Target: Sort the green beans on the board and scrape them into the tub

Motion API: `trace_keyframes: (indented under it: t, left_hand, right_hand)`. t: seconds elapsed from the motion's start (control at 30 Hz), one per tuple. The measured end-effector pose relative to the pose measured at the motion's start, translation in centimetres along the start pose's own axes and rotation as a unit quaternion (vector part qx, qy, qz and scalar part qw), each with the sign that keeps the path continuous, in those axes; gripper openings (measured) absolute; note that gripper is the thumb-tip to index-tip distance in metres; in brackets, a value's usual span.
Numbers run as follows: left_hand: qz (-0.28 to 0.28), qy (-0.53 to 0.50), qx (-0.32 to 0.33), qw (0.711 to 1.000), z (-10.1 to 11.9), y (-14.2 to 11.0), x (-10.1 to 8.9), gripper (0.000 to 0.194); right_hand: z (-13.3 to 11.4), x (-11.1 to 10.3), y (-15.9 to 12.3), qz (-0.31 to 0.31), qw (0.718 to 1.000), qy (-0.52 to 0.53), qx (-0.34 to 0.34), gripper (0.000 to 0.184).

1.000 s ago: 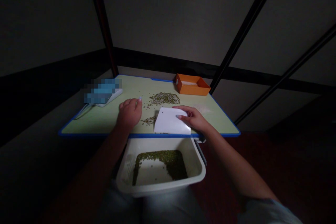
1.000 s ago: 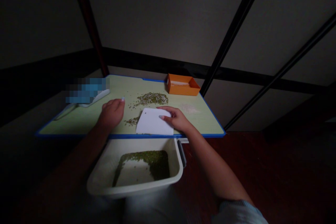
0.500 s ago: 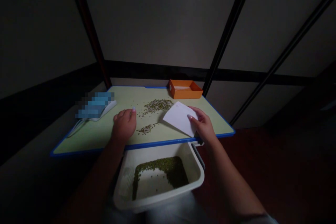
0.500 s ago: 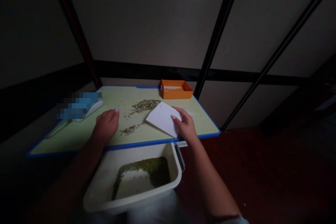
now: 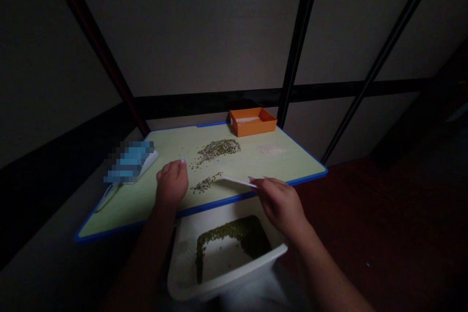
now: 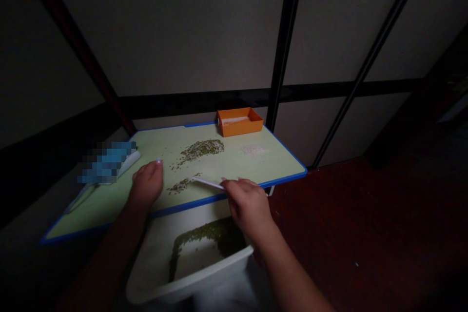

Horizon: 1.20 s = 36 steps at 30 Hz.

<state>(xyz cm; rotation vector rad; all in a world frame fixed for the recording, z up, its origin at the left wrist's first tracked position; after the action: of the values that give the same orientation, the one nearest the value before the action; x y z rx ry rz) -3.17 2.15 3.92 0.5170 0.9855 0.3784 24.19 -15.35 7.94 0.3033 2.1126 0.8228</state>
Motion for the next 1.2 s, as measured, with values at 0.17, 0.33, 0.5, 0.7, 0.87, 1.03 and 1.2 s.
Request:
trace_keyframes:
  t: [0.17, 0.33, 0.5, 0.7, 0.87, 1.03, 1.2]
  left_hand:
    - [-0.013, 0.008, 0.008, 1.0, -0.1, 0.2, 0.3, 0.04]
    - [-0.021, 0.015, 0.009, 1.0, -0.2, 0.3, 0.4, 0.038]
    - [-0.019, -0.001, 0.002, 1.0, -0.1, 0.2, 0.3, 0.039]
    - [-0.02, -0.022, 0.0, 1.0, 0.1, 0.3, 0.1, 0.039]
    - [-0.025, -0.015, -0.006, 1.0, 0.0, 0.3, 0.1, 0.039]
    - [-0.021, -0.013, 0.002, 1.0, 0.0, 0.2, 0.1, 0.041]
    - [-0.034, -0.006, 0.003, 0.999, 0.2, 0.3, 0.1, 0.044]
  right_hand:
    - [-1.9, 2.5, -0.8, -0.073, 0.994, -0.036, -0.074, 0.042]
    - [-1.9, 4.8, -0.9, -0.16, 0.985, -0.046, -0.055, 0.05]
    - [-1.0, 5.6, -0.8, -0.193, 0.98, -0.039, -0.023, 0.061]
    - [-0.1, 6.1, -0.7, -0.206, 0.977, -0.041, 0.041, 0.062]
    - [1.0, 5.4, -0.5, -0.155, 0.983, -0.045, 0.084, 0.056]
    - [0.0, 4.3, -0.7, -0.101, 0.994, -0.033, 0.039, 0.058]
    - [-0.9, 3.9, -1.2, -0.1, 0.995, -0.002, -0.007, 0.056]
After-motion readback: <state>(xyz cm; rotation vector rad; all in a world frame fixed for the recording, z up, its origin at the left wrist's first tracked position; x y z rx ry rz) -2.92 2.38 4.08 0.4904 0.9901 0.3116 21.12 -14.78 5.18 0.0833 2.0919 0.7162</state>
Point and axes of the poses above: each hand's wrist, its own y-axis towards the middle knuckle, its own x-axis out of the palm, z = x × y, the point moved 9 cm from there along y, towards the middle knuckle, and after that the axes turned 3 degrees about x, right-handed, at the moved point
